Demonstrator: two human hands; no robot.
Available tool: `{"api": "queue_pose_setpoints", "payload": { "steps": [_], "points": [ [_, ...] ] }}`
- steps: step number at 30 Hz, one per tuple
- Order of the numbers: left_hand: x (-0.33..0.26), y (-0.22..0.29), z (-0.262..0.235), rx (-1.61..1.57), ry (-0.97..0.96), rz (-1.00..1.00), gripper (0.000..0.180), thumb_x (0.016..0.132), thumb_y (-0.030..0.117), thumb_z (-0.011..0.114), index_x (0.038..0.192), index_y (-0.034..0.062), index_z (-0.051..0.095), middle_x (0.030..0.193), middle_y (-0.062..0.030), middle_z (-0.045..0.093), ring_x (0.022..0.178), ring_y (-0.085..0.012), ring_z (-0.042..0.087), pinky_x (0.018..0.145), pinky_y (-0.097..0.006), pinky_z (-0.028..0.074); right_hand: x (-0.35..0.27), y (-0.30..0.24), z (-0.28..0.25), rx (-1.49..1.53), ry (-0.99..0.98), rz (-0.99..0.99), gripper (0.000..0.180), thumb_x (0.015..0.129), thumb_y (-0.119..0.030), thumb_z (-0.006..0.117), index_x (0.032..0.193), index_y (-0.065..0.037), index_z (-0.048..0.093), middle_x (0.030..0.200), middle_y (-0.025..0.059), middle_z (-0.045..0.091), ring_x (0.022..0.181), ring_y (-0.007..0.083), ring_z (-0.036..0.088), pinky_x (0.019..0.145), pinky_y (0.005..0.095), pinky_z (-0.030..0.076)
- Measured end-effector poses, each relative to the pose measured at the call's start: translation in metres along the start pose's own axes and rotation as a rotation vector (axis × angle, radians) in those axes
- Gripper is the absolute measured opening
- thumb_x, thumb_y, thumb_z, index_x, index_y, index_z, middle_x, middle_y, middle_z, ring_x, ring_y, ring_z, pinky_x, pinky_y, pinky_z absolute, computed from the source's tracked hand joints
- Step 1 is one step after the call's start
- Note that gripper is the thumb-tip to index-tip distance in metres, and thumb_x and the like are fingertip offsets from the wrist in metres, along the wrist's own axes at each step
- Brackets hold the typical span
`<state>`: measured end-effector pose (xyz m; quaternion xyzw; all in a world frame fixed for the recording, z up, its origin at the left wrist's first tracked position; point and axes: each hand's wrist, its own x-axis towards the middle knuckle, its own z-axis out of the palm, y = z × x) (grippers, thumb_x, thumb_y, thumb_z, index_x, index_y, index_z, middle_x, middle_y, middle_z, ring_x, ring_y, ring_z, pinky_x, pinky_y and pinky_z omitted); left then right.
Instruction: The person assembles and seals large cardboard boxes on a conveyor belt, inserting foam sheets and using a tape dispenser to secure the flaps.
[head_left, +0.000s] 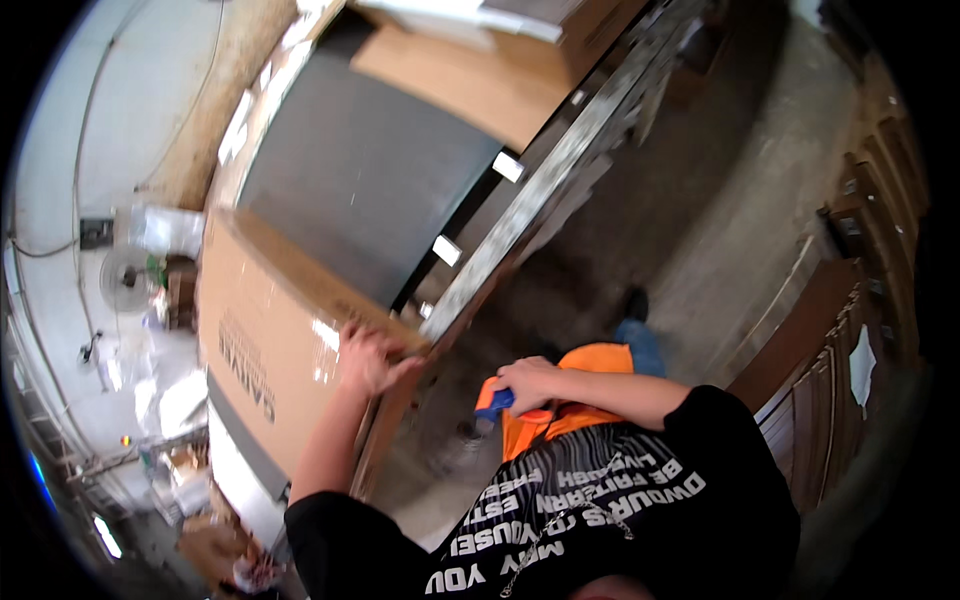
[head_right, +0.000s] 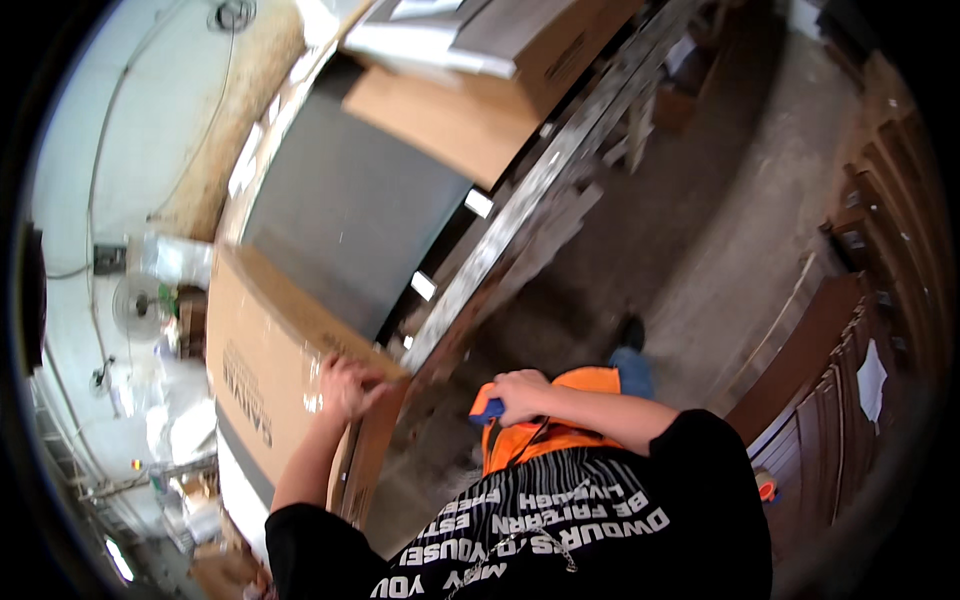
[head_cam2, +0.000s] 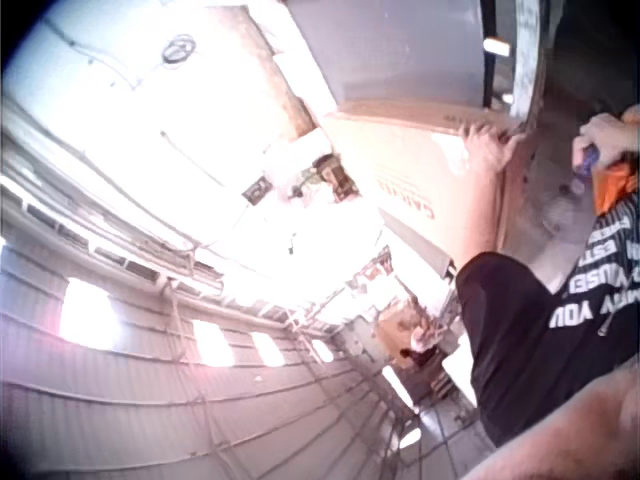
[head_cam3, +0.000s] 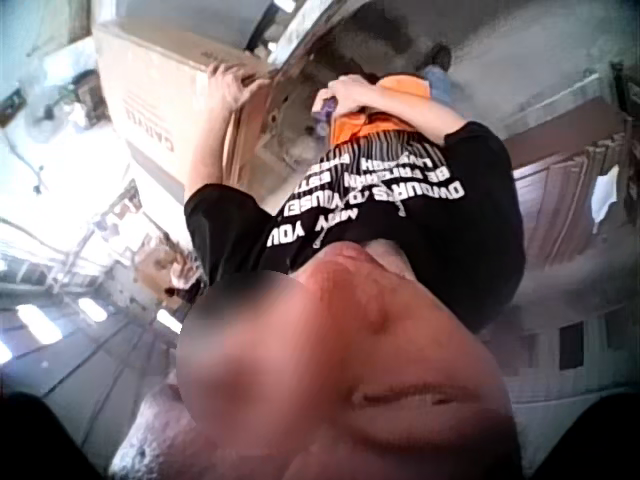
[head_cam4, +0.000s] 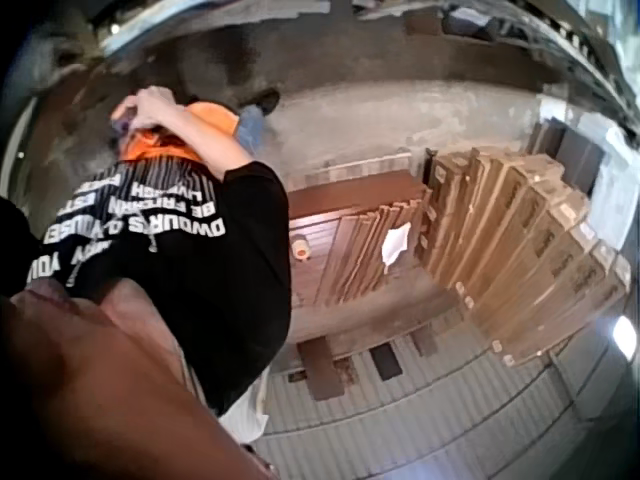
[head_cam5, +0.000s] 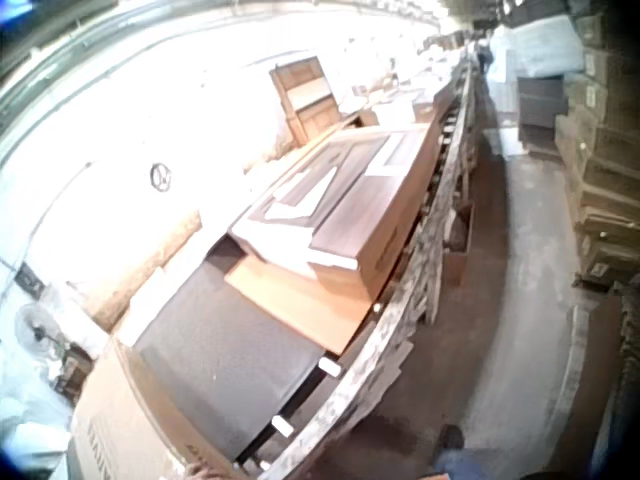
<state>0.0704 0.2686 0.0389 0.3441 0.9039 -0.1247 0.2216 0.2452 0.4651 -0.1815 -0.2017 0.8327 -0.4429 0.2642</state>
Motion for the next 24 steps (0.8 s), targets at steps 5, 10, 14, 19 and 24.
{"api": "queue_pose_setpoints", "payload": {
  "steps": [5, 10, 14, 19, 24],
  "points": [
    [-0.006, -0.017, 0.02, 0.096, -0.115, -0.118, 0.036, 0.084, 0.055, 0.057, 0.103, 0.0299, 0.074, 0.114, -0.0004, 0.069, 0.118, -0.0167, 0.055, 0.112, -0.043, 0.024, -0.125, 0.125, -0.119, 0.064, 0.505, 0.475, 0.064, 0.057, -0.04, 0.073, 0.117, -0.018, 0.067, 0.109, 0.0062, 0.066, 0.1, 0.0311, 0.064, 0.086, 0.0394, 0.052],
    [0.025, -0.069, 0.065, 0.111, -0.332, -0.242, 0.059, 0.079, 0.068, 0.054, 0.118, 0.0267, 0.067, 0.125, -0.0049, 0.063, 0.123, -0.0243, 0.052, 0.111, -0.045, 0.028, -0.252, 0.144, -0.196, 0.354, 1.133, 0.679, 0.073, 0.06, -0.023, 0.078, 0.128, -0.006, 0.06, 0.108, 0.0085, 0.069, 0.094, 0.0197, 0.067, 0.086, 0.0301, 0.051],
    [0.101, -0.109, 0.158, -0.434, -0.69, -0.49, 0.091, 0.067, 0.08, 0.062, 0.13, 0.0151, 0.06, 0.131, -0.0147, 0.059, 0.123, -0.0336, 0.054, 0.104, -0.045, 0.042, -0.305, 0.115, -0.237, 0.915, 1.496, 0.619, 0.072, 0.065, -0.01, 0.076, 0.133, 0.001, 0.054, 0.107, 0.0082, 0.067, 0.092, 0.0146, 0.062, 0.086, 0.0289, 0.05],
    [0.312, 0.174, 0.074, -0.459, -0.002, 0.338, 0.073, 0.075, 0.048, 0.077, 0.132, 0.0074, 0.056, 0.124, -0.0166, 0.062, 0.109, -0.0277, 0.064, 0.091, -0.035, 0.051, -0.33, 0.128, -0.262, 1.215, 1.836, 0.526, 0.084, 0.07, -0.003, 0.073, 0.143, 0.007, 0.035, 0.135, 0.0167, 0.053, 0.117, 0.021, 0.055, 0.098, 0.031, 0.044],
    [0.378, 0.441, -0.114, -0.527, 0.458, 1.116, 0.065, 0.074, 0.033, 0.08, 0.132, 0.0137, 0.056, 0.137, -0.0133, 0.052, 0.109, -0.0282, 0.063, 0.087, -0.036, 0.054, -0.338, 0.154, -0.361, 1.203, 1.894, 0.312, 0.086, 0.078, -0.015, 0.072, 0.147, 0.007, 0.025, 0.136, 0.0221, 0.048, 0.119, 0.0246, 0.052, 0.098, 0.0327, 0.043]
  ]
}}
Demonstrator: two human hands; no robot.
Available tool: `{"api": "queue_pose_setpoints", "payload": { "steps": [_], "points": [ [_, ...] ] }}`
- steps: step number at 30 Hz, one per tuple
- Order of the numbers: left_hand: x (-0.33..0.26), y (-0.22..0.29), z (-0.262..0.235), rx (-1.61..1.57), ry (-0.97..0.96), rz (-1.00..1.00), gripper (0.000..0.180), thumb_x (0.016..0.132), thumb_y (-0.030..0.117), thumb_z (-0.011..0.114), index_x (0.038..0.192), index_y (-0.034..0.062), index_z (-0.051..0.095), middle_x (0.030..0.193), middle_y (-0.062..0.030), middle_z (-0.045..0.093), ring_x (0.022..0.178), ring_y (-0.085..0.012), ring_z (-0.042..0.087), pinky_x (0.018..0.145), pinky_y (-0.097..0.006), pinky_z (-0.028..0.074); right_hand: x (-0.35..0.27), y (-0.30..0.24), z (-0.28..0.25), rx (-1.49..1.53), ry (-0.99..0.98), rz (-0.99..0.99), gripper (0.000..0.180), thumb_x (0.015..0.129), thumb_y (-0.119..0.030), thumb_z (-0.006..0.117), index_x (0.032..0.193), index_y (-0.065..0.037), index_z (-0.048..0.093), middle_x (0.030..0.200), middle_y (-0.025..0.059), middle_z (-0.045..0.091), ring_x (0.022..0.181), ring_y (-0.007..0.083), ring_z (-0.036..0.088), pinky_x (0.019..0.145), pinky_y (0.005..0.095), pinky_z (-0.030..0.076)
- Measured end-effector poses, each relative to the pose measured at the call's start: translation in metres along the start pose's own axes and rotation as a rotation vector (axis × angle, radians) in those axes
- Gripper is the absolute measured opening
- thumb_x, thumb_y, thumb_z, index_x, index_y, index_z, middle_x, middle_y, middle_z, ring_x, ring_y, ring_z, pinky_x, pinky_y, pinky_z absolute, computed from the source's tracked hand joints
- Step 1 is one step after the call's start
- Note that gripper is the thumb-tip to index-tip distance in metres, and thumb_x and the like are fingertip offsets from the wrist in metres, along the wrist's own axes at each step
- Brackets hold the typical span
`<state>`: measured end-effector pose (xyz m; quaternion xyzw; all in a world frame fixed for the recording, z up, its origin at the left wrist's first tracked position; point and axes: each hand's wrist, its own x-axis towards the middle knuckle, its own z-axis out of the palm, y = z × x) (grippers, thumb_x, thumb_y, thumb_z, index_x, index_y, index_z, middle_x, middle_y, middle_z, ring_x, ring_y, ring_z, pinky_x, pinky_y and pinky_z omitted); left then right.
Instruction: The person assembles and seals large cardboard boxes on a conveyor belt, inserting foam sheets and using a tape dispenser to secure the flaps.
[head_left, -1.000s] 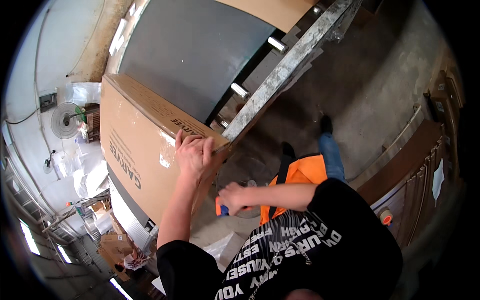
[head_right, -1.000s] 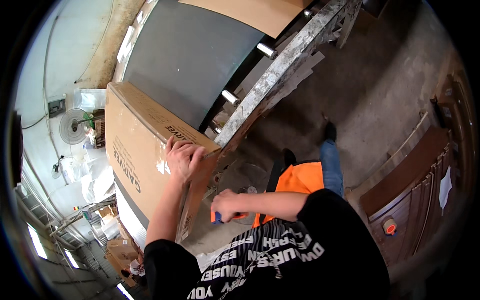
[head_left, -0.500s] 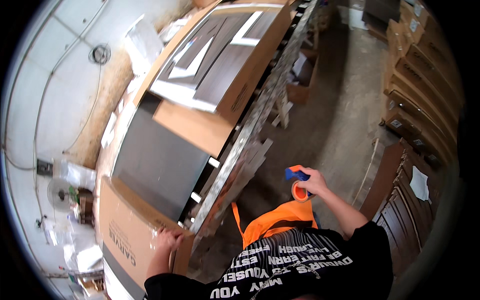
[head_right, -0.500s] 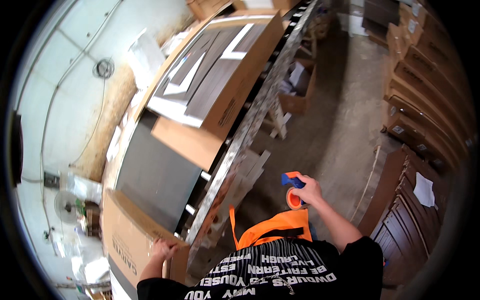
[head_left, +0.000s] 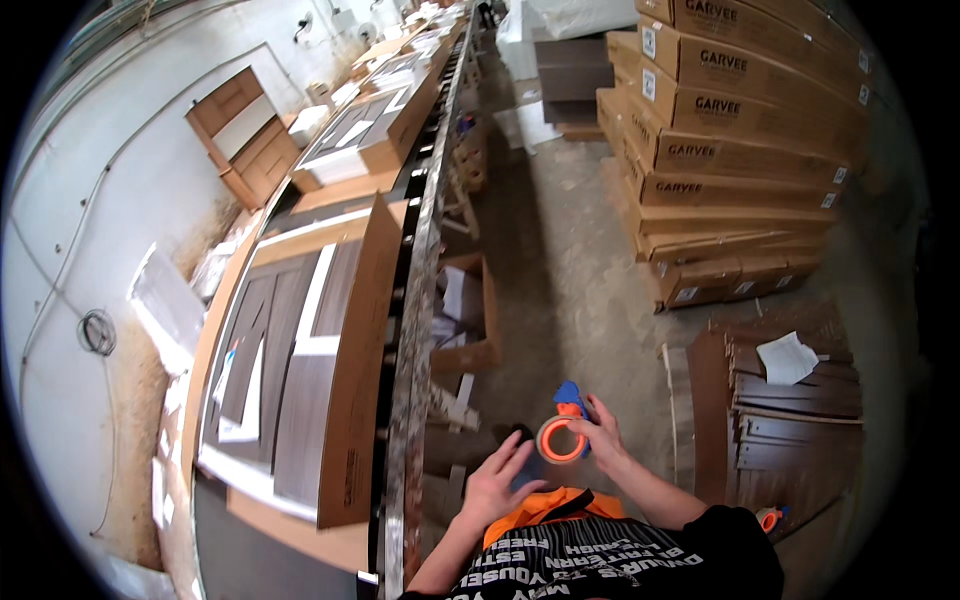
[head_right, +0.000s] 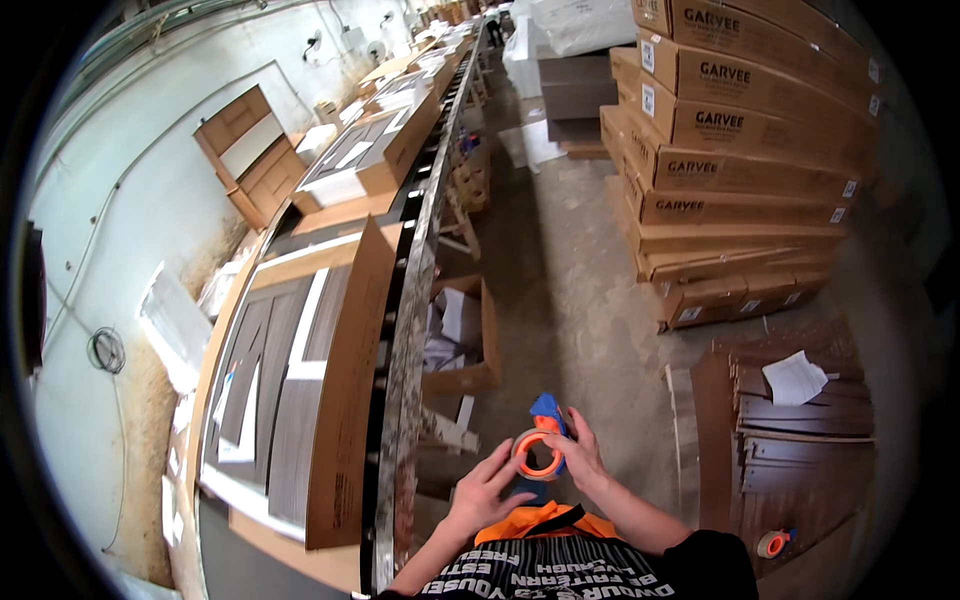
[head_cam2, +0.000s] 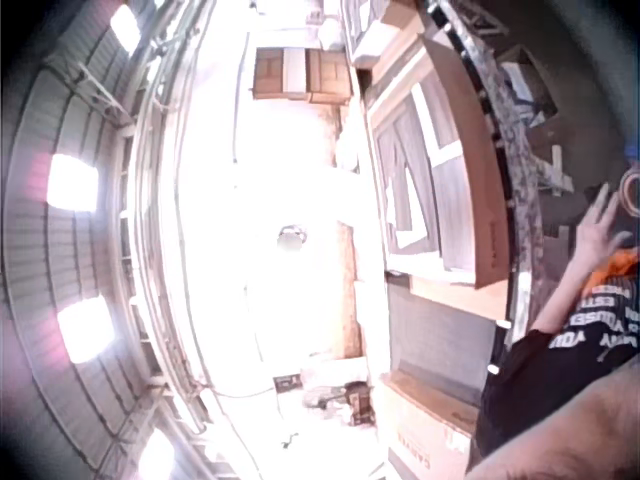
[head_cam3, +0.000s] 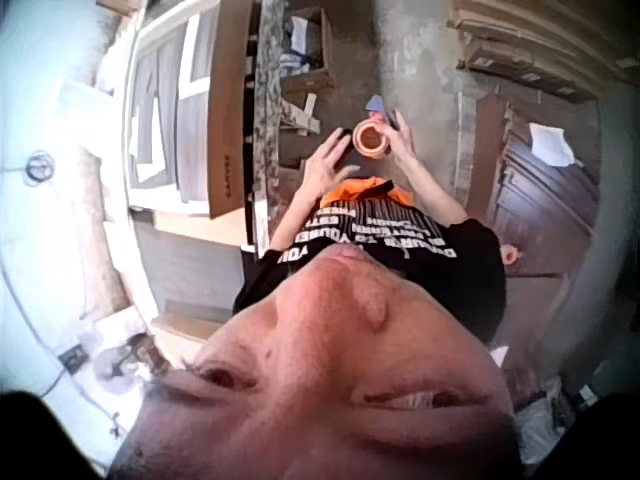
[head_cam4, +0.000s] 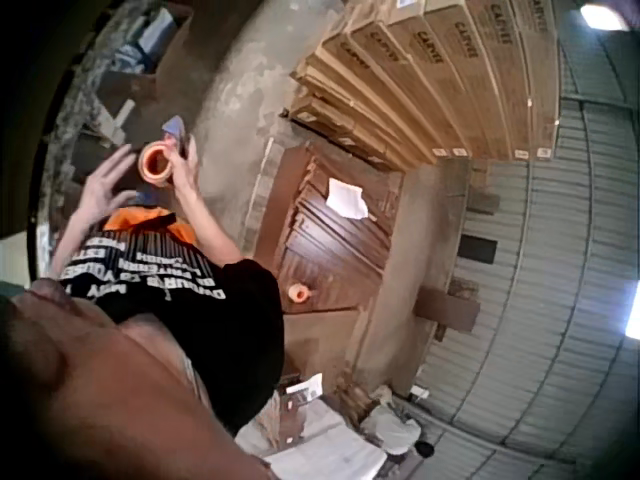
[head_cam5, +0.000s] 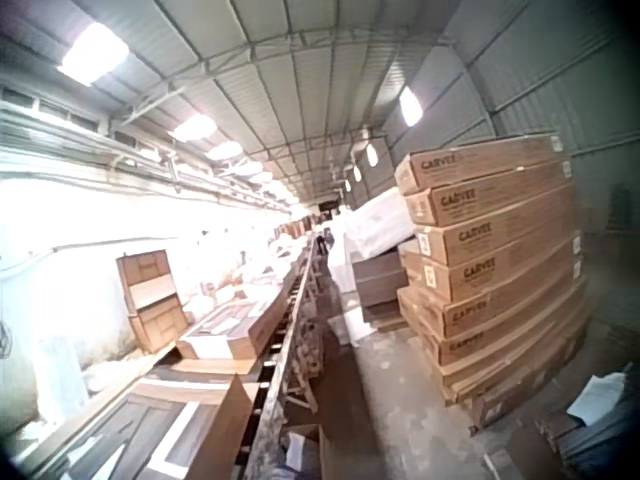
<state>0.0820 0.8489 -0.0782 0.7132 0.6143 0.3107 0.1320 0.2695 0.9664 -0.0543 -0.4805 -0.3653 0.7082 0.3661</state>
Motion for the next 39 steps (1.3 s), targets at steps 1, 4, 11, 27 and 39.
{"api": "queue_pose_setpoints", "payload": {
  "steps": [1, 4, 11, 27, 39],
  "points": [
    [0.047, -0.001, 0.004, 0.016, 0.038, 0.162, 0.06, 0.073, 0.029, 0.08, 0.127, 0.0125, 0.059, 0.14, -0.0151, 0.049, 0.109, -0.0286, 0.062, 0.085, -0.035, 0.055, 0.024, -0.01, 0.005, 0.058, 0.002, -0.075, 0.084, 0.079, -0.014, 0.071, 0.146, 0.007, 0.025, 0.133, 0.0207, 0.05, 0.11, 0.0223, 0.055, 0.093, 0.0317, 0.046],
    [0.133, -0.022, 0.008, 0.008, 0.05, 0.227, 0.033, 0.071, 0.014, 0.074, 0.101, 0.0088, 0.061, 0.144, -0.0172, 0.042, 0.11, -0.0289, 0.06, 0.079, -0.036, 0.056, 0.084, -0.033, 0.01, 0.064, -0.035, -0.128, 0.083, 0.08, -0.015, 0.071, 0.146, 0.006, 0.025, 0.133, 0.0191, 0.051, 0.11, 0.0217, 0.055, 0.095, 0.0307, 0.044],
    [0.296, -0.08, -0.016, -0.129, 0.035, 0.211, 0.029, 0.074, 0.019, 0.079, 0.086, 0.0034, 0.058, 0.144, -0.0231, 0.04, 0.097, -0.0369, 0.065, 0.074, -0.04, 0.057, 0.214, -0.051, -0.041, 0.021, 0.047, -0.33, 0.08, 0.082, -0.019, 0.069, 0.148, 0.002, 0.028, 0.141, 0.0192, 0.045, 0.099, 0.0219, 0.06, 0.087, 0.0336, 0.05],
    [0.575, -0.351, -0.12, 0.197, 0.844, -0.993, 0.033, 0.074, 0.015, 0.077, 0.091, -0.0004, 0.053, 0.135, -0.023, 0.047, 0.106, -0.0399, 0.057, 0.09, -0.044, 0.046, 0.576, -0.308, 0.004, 0.061, 0.141, -0.1, 0.034, 0.083, -0.006, 0.061, 0.116, 0.004, 0.059, 0.103, 0.0111, 0.066, 0.078, 0.0165, 0.062, 0.069, 0.0292, 0.051],
    [0.615, -0.566, -0.157, 0.643, 0.328, -1.632, 0.04, 0.084, 0.028, 0.065, 0.12, 0.0126, 0.06, 0.114, -0.0182, 0.061, 0.104, -0.0249, 0.06, 0.085, -0.037, 0.05, 0.924, -0.36, 0.025, -0.643, -0.286, -0.162, 0.03, 0.08, -0.009, 0.069, 0.107, 0.002, 0.068, 0.098, 0.0094, 0.072, 0.089, 0.0129, 0.067, 0.079, 0.027, 0.054]
  ]
}}
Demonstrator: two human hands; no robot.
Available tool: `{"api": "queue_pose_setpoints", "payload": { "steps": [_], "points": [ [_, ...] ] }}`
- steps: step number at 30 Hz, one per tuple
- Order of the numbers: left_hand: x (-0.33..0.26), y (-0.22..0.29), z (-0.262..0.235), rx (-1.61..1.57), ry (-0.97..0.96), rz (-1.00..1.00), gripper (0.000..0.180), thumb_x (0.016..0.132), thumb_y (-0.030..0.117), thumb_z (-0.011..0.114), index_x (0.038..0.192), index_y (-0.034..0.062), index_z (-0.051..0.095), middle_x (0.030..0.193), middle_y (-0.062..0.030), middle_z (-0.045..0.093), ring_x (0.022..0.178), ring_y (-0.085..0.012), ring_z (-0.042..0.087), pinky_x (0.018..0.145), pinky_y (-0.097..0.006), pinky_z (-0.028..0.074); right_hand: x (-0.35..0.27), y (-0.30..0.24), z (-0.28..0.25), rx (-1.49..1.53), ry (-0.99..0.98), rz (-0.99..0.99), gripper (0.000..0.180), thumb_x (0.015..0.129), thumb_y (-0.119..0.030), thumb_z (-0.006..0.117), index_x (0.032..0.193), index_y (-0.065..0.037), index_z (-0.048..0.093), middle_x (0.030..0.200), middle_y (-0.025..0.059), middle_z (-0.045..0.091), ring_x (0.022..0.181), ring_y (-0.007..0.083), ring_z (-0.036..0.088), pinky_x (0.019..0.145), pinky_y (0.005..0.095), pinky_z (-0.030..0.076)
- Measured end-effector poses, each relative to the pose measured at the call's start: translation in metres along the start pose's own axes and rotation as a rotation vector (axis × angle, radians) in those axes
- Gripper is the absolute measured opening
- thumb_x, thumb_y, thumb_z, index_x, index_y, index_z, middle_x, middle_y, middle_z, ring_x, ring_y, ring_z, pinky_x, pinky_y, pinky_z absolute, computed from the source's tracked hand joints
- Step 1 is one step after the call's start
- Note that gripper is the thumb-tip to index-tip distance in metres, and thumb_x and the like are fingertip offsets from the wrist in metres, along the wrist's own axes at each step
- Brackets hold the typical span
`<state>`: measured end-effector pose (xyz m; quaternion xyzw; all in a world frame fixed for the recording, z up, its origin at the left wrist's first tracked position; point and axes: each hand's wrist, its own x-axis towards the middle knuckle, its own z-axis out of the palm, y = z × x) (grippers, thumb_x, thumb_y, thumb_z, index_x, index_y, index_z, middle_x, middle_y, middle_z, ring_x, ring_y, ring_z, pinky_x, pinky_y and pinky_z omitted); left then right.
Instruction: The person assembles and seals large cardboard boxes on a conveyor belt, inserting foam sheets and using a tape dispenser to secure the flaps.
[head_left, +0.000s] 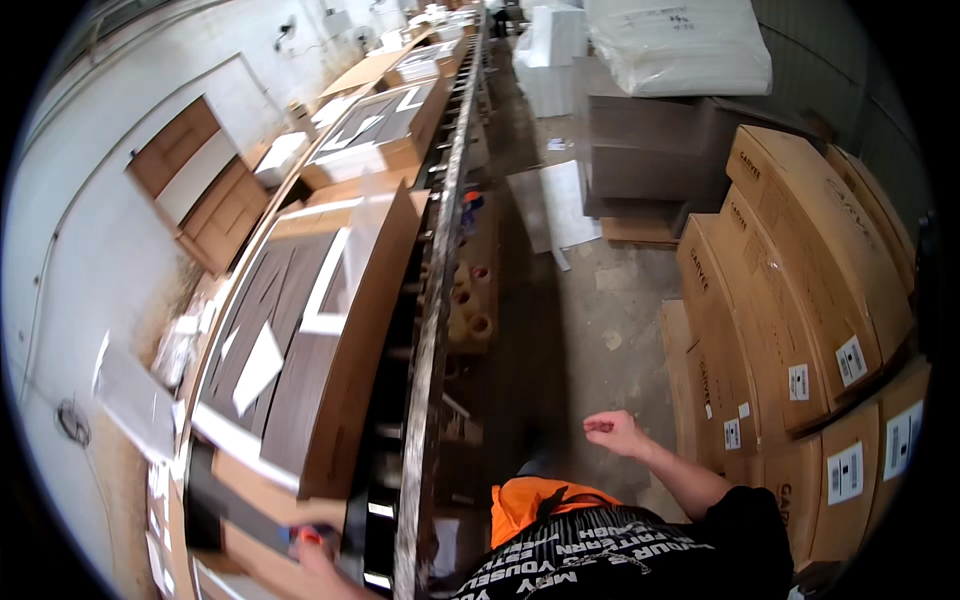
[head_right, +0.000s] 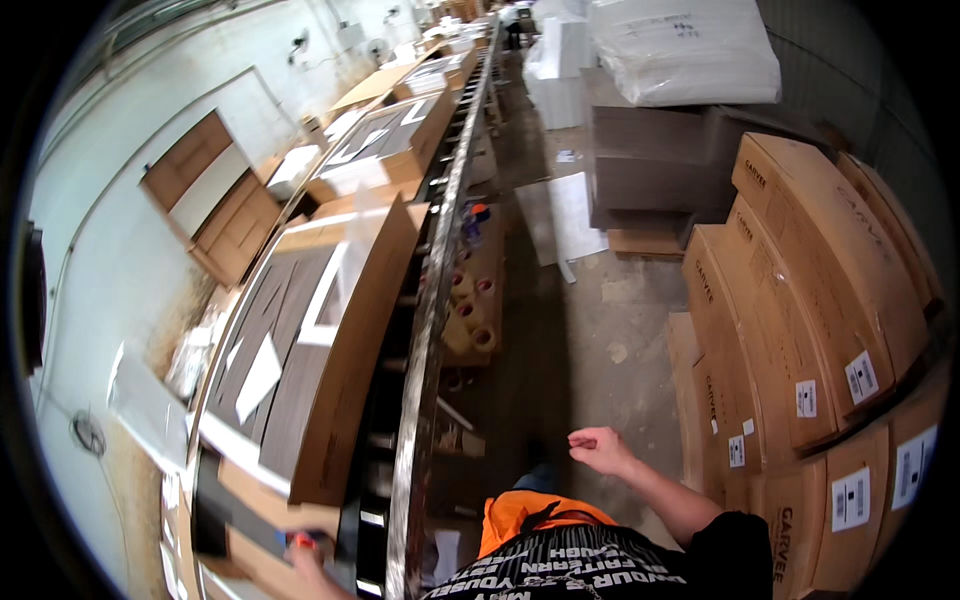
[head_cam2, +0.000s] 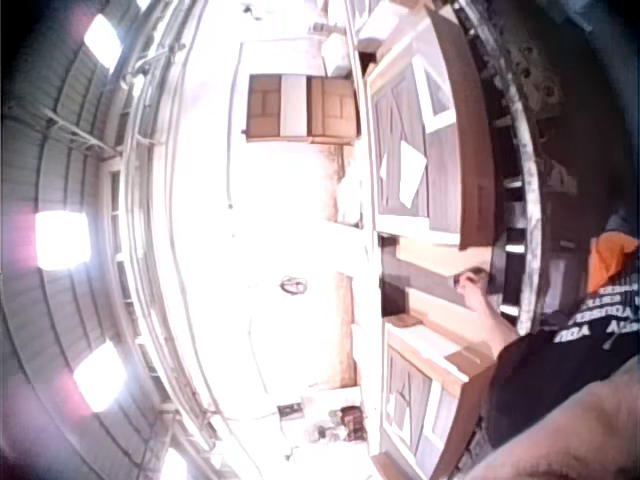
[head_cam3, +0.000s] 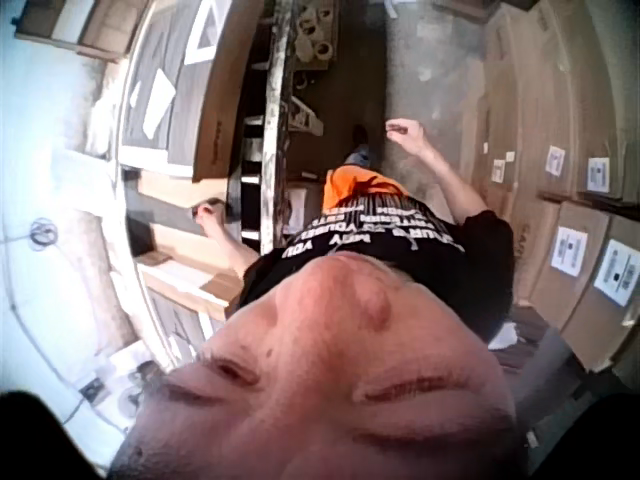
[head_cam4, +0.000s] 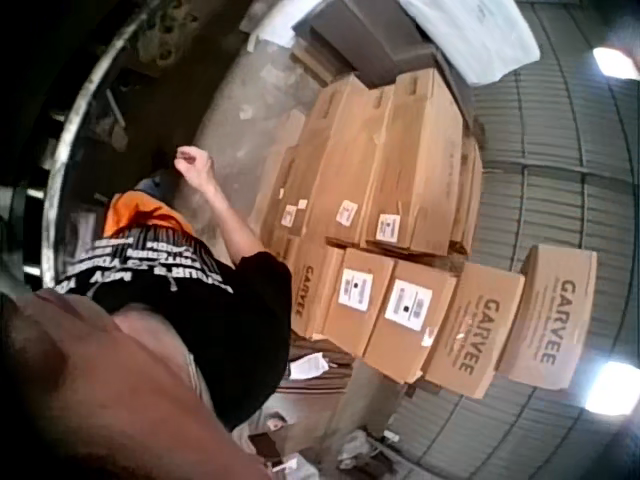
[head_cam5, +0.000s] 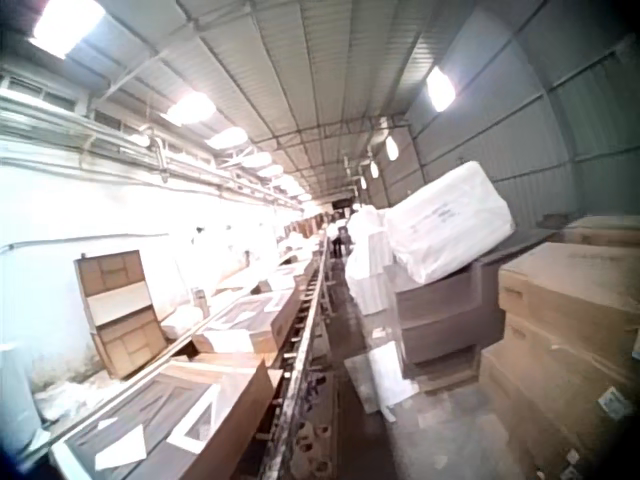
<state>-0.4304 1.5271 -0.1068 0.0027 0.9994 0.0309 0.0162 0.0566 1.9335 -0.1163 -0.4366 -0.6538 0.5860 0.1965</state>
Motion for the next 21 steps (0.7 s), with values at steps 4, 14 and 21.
{"api": "queue_pose_setpoints", "payload": {
  "steps": [4, 14, 21],
  "points": [
    [-0.02, 0.148, -0.099, 0.062, 1.145, 0.248, 0.065, 0.089, 0.033, 0.068, 0.14, 0.0013, 0.044, 0.129, -0.0253, 0.056, 0.109, -0.039, 0.059, 0.094, -0.047, 0.049, 0.09, 0.006, -0.063, 0.2, 0.127, 0.253, 0.026, 0.082, -0.007, 0.069, 0.106, 0.003, 0.067, 0.09, 0.0072, 0.071, 0.078, 0.0125, 0.065, 0.067, 0.0257, 0.053],
    [-0.055, 0.712, -0.126, -0.959, 0.141, 1.393, 0.036, 0.076, 0.004, 0.075, 0.111, 0.0011, 0.066, 0.12, -0.0209, 0.063, 0.109, -0.0364, 0.063, 0.094, -0.038, 0.051, 0.386, -0.017, -0.181, 0.214, 0.306, 0.166, 0.029, 0.076, -0.01, 0.07, 0.102, 0.002, 0.07, 0.09, 0.0098, 0.072, 0.083, 0.0142, 0.068, 0.074, 0.0279, 0.054],
    [-0.033, 0.902, -0.086, -0.497, -0.37, 1.463, 0.04, 0.077, 0.023, 0.079, 0.112, 0.0098, 0.068, 0.121, -0.0104, 0.065, 0.098, -0.0284, 0.068, 0.08, -0.035, 0.057, 0.616, -0.036, -0.262, 0.25, 0.365, 0.095, 0.019, 0.082, -0.007, 0.066, 0.098, 0.002, 0.07, 0.079, 0.0035, 0.068, 0.065, 0.0088, 0.06, 0.057, 0.0242, 0.049]
  ]
}}
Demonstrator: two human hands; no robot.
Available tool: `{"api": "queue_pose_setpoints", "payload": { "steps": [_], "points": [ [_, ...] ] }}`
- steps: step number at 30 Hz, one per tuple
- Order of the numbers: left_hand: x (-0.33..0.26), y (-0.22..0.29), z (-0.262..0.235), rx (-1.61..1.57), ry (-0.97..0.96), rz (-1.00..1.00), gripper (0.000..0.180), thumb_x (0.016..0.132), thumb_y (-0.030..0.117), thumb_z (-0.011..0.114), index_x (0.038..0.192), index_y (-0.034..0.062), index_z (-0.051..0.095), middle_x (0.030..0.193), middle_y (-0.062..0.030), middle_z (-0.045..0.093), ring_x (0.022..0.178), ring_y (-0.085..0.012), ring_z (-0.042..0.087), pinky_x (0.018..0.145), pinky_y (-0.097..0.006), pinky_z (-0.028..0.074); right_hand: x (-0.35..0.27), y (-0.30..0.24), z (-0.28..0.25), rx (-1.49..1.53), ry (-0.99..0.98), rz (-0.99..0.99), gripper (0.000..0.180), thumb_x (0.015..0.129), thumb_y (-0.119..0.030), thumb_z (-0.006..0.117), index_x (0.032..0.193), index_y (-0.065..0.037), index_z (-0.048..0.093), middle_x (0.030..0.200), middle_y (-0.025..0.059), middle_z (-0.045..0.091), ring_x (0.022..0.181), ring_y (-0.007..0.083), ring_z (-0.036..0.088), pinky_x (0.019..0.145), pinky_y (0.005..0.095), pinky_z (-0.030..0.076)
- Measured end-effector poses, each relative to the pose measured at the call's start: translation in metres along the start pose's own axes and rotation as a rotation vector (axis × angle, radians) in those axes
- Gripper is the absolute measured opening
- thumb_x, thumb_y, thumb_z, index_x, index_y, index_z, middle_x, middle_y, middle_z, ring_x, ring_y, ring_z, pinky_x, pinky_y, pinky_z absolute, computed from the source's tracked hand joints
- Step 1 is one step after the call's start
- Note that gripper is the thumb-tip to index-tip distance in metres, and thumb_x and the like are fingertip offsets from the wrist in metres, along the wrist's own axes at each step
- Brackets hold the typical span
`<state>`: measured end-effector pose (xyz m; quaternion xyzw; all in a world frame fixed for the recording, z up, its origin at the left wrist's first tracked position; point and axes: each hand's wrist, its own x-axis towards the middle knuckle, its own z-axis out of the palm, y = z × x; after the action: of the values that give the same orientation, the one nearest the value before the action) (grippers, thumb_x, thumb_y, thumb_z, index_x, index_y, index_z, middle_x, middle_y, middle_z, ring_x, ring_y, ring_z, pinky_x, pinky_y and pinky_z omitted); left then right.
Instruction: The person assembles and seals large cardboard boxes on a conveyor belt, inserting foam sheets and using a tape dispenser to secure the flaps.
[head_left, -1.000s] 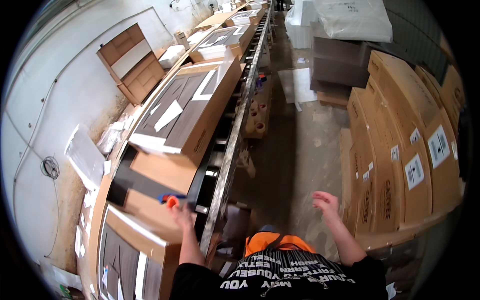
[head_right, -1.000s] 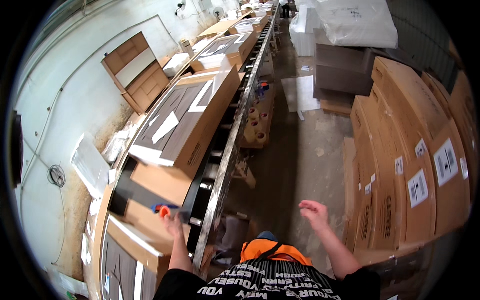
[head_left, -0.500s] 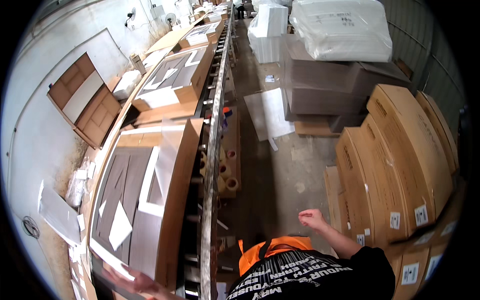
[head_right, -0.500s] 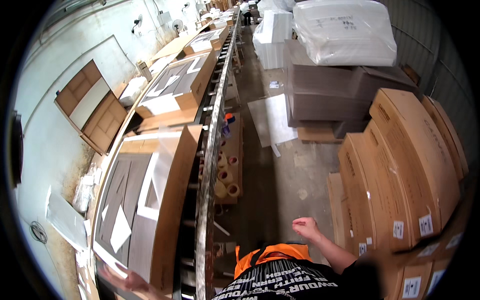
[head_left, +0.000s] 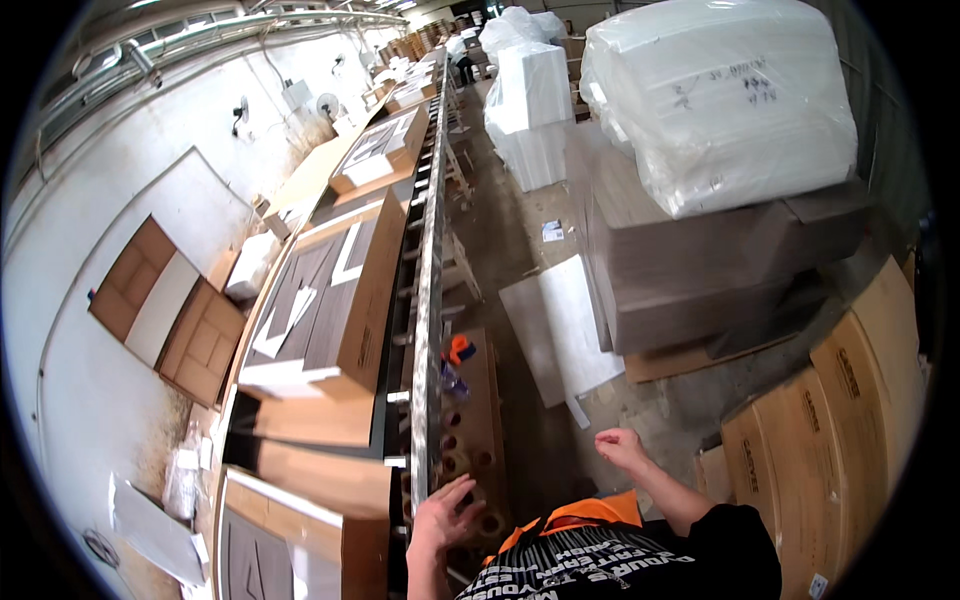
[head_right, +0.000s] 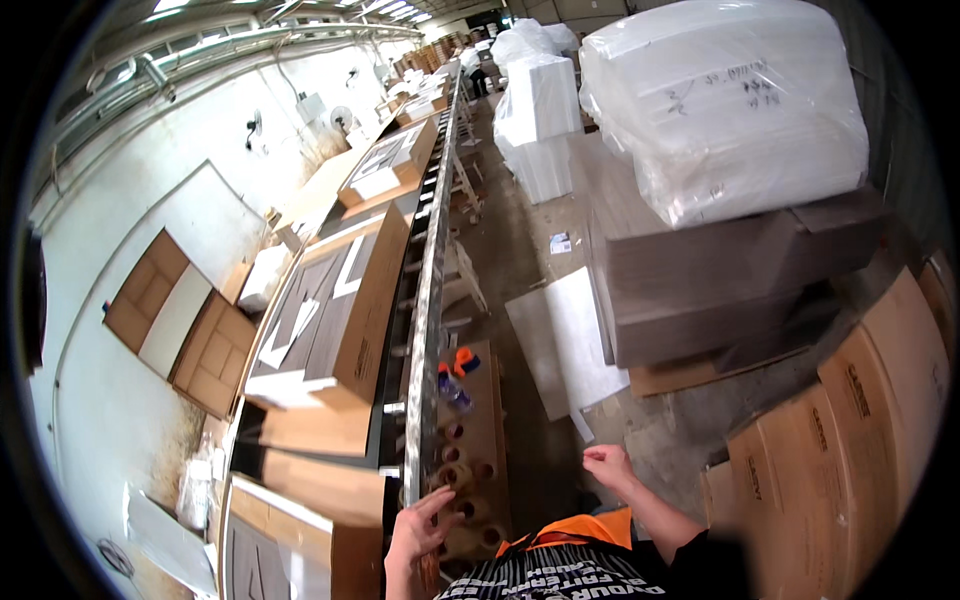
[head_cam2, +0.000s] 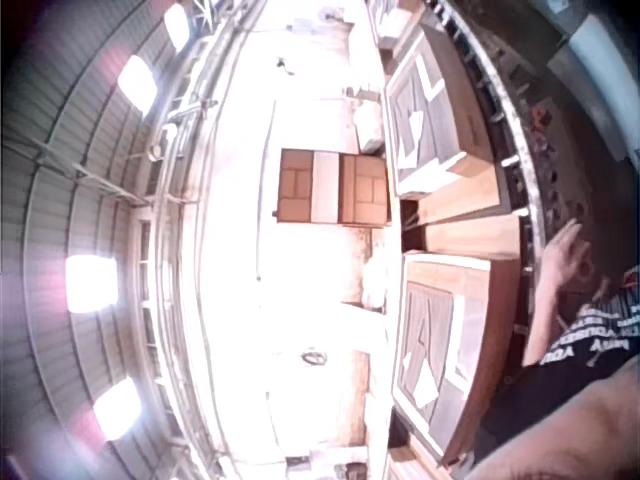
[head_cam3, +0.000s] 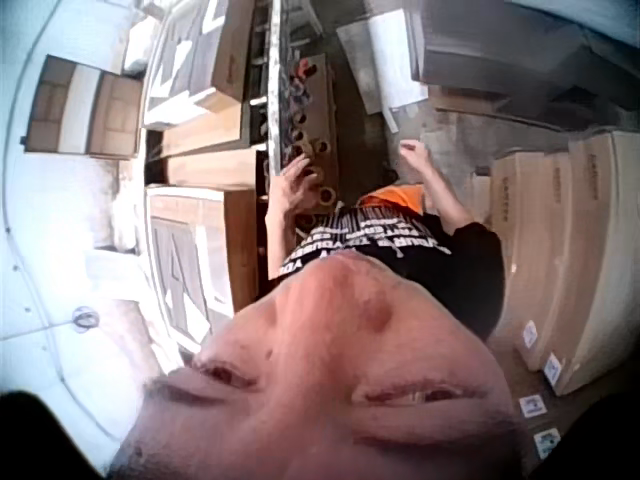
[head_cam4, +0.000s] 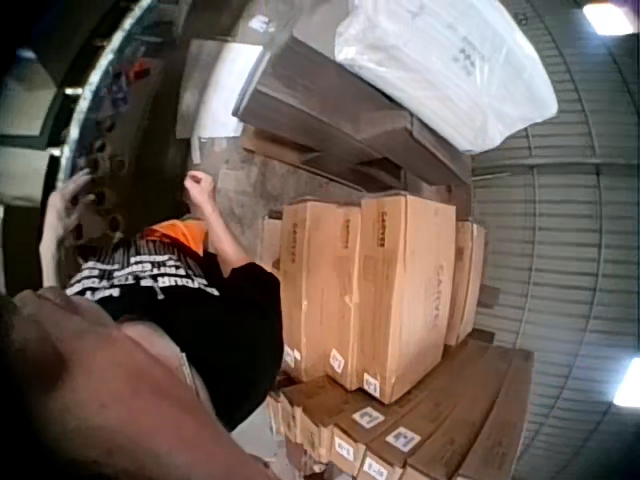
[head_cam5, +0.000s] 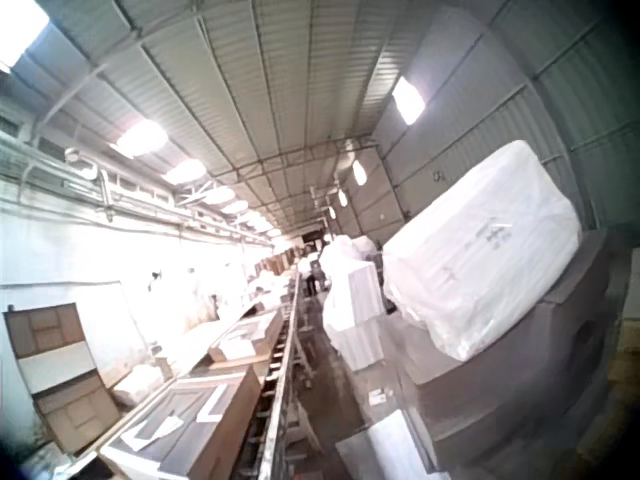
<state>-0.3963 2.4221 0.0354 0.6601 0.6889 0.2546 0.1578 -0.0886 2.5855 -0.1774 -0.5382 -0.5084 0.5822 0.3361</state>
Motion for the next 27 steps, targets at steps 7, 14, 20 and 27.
{"api": "queue_pose_setpoints", "payload": {
  "steps": [7, 14, 20, 27],
  "points": [
    [0.198, -0.052, -0.01, -0.03, 0.036, -0.125, 0.044, 0.075, 0.025, 0.082, 0.111, 0.0028, 0.068, 0.113, -0.0157, 0.068, 0.103, -0.0286, 0.067, 0.086, -0.034, 0.055, 0.205, -0.158, 0.022, -0.019, -0.079, -0.142, 0.026, 0.081, -0.012, 0.068, 0.103, 0.001, 0.07, 0.09, 0.0079, 0.073, 0.083, 0.0127, 0.068, 0.075, 0.0274, 0.054],
    [0.473, -0.107, 0.05, -0.071, -0.117, 0.229, 0.04, 0.082, 0.029, 0.074, 0.116, 0.0089, 0.065, 0.12, -0.0112, 0.065, 0.103, -0.03, 0.065, 0.085, -0.035, 0.054, 0.411, -0.191, 0.022, 0.056, 0.029, -0.073, 0.025, 0.082, -0.011, 0.069, 0.102, 0.003, 0.069, 0.083, 0.0064, 0.07, 0.071, 0.011, 0.063, 0.064, 0.0253, 0.051],
    [0.697, -0.084, 0.057, -0.22, -0.247, 0.54, 0.038, 0.084, 0.025, 0.072, 0.116, 0.0066, 0.064, 0.123, -0.0124, 0.064, 0.107, -0.0301, 0.064, 0.088, -0.036, 0.053, 0.544, -0.224, -0.015, 0.177, 0.161, 0.071, 0.022, 0.082, -0.005, 0.068, 0.101, 0.005, 0.068, 0.078, 0.0079, 0.067, 0.065, 0.0122, 0.062, 0.058, 0.0255, 0.053],
    [0.888, -0.133, 0.049, -0.44, -0.345, 0.411, 0.04, 0.084, 0.021, 0.073, 0.119, 0.0046, 0.063, 0.123, -0.012, 0.064, 0.108, -0.0287, 0.064, 0.086, -0.034, 0.054, 0.767, -0.258, -0.028, 0.158, 0.178, 0.157, 0.021, 0.082, -0.006, 0.067, 0.101, 0.005, 0.068, 0.078, 0.0071, 0.067, 0.064, 0.0115, 0.061, 0.057, 0.024, 0.051]
  ]
}}
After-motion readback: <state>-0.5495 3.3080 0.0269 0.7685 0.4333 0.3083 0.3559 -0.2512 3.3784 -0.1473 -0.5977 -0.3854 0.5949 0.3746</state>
